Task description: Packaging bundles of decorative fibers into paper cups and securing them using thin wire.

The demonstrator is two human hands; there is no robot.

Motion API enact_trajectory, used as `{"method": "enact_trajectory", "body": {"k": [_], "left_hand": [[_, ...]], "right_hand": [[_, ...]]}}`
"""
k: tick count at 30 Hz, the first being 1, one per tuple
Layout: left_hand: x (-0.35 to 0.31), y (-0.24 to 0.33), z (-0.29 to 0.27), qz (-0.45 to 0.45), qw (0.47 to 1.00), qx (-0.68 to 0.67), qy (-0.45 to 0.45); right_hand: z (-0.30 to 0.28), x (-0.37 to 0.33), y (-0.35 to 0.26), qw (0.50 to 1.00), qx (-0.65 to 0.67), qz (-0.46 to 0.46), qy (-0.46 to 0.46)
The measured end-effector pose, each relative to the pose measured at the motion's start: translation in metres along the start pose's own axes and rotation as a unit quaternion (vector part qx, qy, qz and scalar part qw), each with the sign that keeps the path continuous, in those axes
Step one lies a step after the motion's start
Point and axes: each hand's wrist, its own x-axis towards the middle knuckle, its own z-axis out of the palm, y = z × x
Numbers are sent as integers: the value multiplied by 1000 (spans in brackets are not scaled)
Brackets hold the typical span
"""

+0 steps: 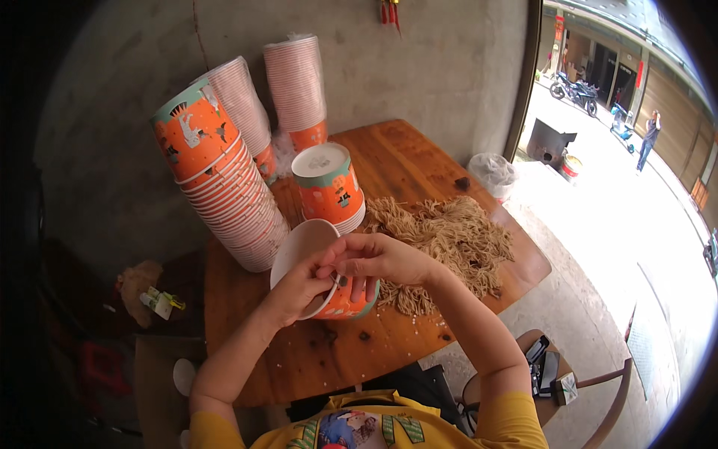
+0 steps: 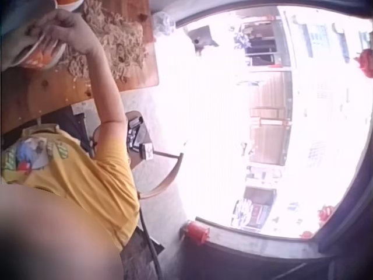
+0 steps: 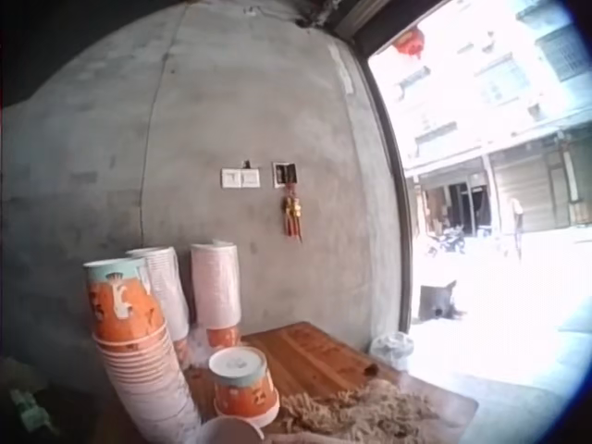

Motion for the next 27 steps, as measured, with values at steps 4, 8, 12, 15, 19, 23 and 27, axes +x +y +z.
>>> {"method": "enact_trajectory", "body": {"k": [4, 8, 12, 15, 19, 23, 27], "left_hand": [[-6, 16, 6, -8, 997, 79, 26], [-10, 7, 5, 11, 978, 206, 20], [-8, -12, 5, -29, 985, 170, 30], [-11, -3, 10, -59, 995, 76, 28], [-9, -11, 7, -38, 999, 36, 1], [-9, -6, 3, -62, 996, 54, -24], [-8, 0, 0, -104, 993, 6, -45]], "right_hand": [[0, -9, 18, 997, 34, -28, 63], [10, -7, 54, 989, 107, -39, 99], [10, -6, 48, 992, 80, -1, 95], [7, -2, 6, 992, -119, 30, 11], [10, 24, -13, 985, -153, -6, -81], [5, 39, -9, 993, -99, 20, -53], [-2, 39, 6, 999, -13, -4, 34]]}}
